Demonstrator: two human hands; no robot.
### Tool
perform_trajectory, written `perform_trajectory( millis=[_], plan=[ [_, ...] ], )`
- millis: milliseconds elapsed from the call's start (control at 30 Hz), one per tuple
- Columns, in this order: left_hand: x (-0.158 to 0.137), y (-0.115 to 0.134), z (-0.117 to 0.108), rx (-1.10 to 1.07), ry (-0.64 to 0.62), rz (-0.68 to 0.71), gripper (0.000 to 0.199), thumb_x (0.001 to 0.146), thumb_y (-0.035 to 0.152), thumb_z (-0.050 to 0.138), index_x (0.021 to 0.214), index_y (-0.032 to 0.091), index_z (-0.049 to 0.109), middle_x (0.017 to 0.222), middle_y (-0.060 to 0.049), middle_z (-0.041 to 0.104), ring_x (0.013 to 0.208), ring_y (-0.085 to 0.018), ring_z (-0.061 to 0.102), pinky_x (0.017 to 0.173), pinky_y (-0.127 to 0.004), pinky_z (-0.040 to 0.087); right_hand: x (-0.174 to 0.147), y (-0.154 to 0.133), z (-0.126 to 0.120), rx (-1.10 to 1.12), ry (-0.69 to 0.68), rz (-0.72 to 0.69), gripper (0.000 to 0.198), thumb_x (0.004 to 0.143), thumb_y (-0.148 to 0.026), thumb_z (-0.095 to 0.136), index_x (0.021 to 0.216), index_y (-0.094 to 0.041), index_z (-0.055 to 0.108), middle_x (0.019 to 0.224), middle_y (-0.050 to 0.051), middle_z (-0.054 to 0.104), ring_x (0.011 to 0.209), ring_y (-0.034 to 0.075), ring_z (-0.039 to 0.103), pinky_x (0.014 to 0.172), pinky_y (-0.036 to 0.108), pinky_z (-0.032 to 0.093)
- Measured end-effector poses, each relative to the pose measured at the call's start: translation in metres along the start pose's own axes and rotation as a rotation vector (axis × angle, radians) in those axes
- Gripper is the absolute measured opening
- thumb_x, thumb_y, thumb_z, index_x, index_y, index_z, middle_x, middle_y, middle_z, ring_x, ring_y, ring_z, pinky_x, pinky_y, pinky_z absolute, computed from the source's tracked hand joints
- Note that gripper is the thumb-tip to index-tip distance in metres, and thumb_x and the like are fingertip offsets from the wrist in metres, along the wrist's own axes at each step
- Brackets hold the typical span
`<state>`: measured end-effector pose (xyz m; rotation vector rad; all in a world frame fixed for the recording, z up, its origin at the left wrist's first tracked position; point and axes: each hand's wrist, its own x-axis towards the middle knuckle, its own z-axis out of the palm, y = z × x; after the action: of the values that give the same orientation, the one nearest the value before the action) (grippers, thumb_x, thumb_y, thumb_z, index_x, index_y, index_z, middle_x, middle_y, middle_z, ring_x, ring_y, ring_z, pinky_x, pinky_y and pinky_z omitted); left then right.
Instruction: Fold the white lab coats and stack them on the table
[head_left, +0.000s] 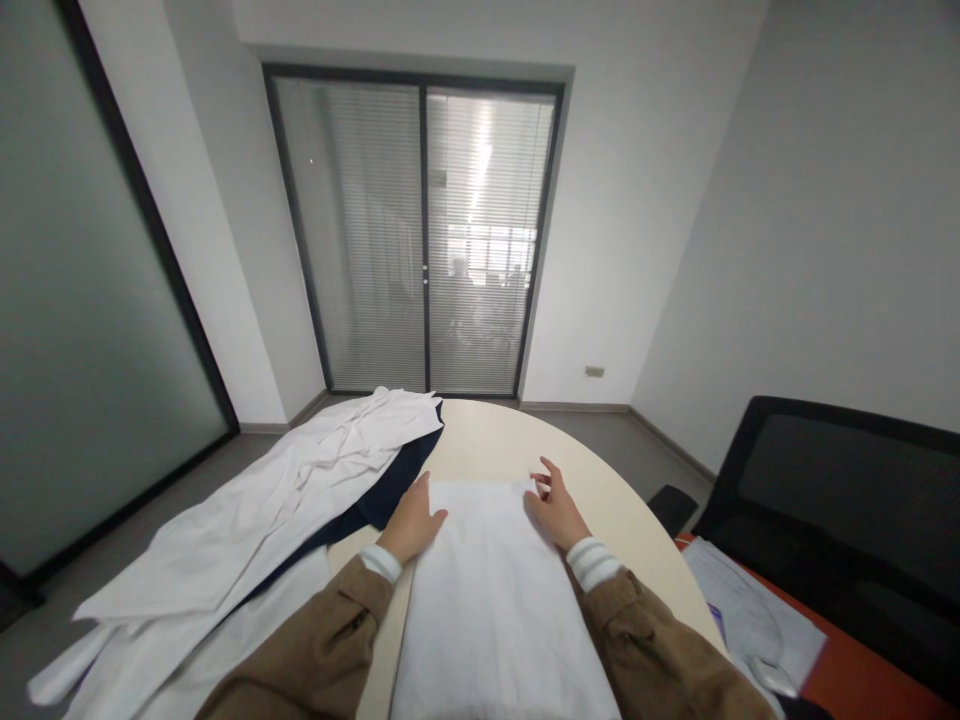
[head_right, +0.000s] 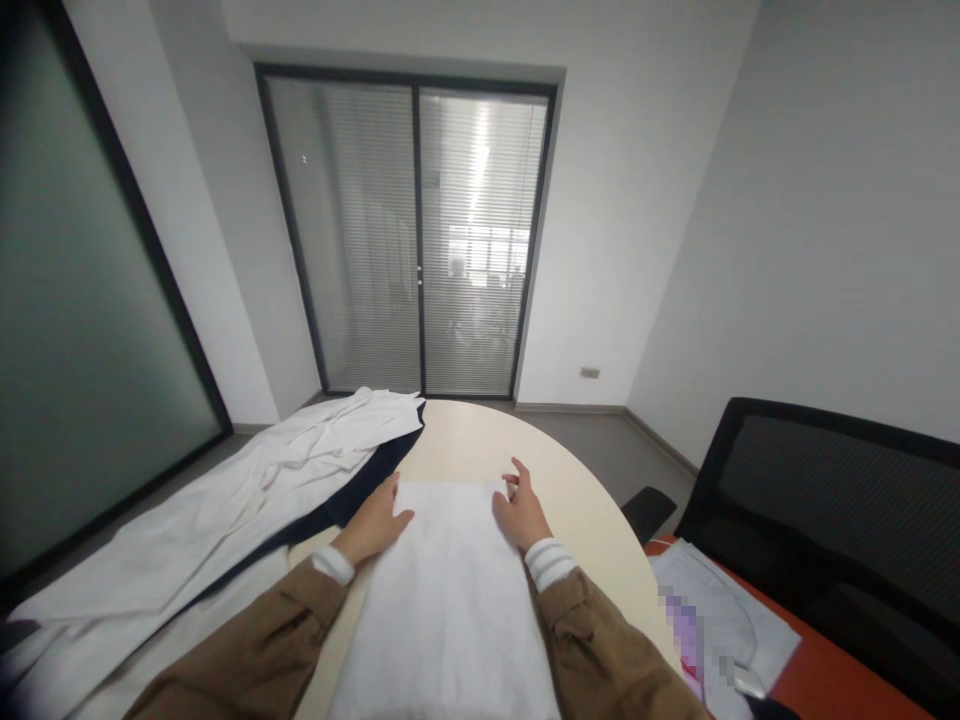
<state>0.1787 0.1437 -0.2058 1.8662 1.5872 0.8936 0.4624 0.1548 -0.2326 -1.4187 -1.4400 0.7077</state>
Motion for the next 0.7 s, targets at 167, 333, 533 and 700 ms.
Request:
perform_trajectory(
  millis=[167,333,533,700],
  plan=[
    [0.003,0.000,-0.010,-0.355,-0.120,-0.172,0.051,0.067,0.020,0.073,0.115,0.008,0.059,0.110,-0.020,0.071,0.104,-0.033,0.067,0.090,-0.041,0.052,0.003,-0.003,-0.006,0.266,-0.102,0.154,0.066,0.069,-0.038,0.070,0.129,-0.023,0.047,0.092,0.006,0.070,0.073,0.020,0.066,0.066,0.035,0.053],
    [-0.001,0.004,-0.013,-0.476,-0.219,-0.129,0.034,0.065,0.016,0.071,0.099,0.012,0.064,0.102,-0.015,0.074,0.094,-0.029,0.071,0.083,-0.038,0.055,-0.001,-0.019,-0.009,0.479,-0.093,0.147,0.059,0.069,-0.041,0.074,0.122,-0.023,0.053,0.087,0.004,0.072,0.075,0.021,0.068,0.071,0.036,0.055],
    [-0.003,0.016,-0.011,-0.620,-0.006,-0.030,0.036,0.075,0.019,0.067,0.110,0.013,0.060,0.112,-0.014,0.071,0.100,-0.024,0.069,0.090,-0.036,0.052,-0.010,-0.031,-0.006,0.642,-0.300,0.312,0.049,0.068,-0.038,0.079,0.110,-0.020,0.062,0.104,0.011,0.074,0.091,0.028,0.071,0.091,0.045,0.054],
    [0.004,0.018,-0.015,-0.645,0.187,0.073,0.034,0.078,0.029,0.066,0.108,0.014,0.060,0.116,-0.013,0.069,0.105,-0.026,0.066,0.096,-0.040,0.048,-0.021,-0.040,-0.008,0.671,-0.542,0.244,0.064,0.054,-0.028,0.088,0.111,-0.018,0.061,0.111,0.014,0.073,0.098,0.030,0.071,0.097,0.050,0.051]
  ],
)
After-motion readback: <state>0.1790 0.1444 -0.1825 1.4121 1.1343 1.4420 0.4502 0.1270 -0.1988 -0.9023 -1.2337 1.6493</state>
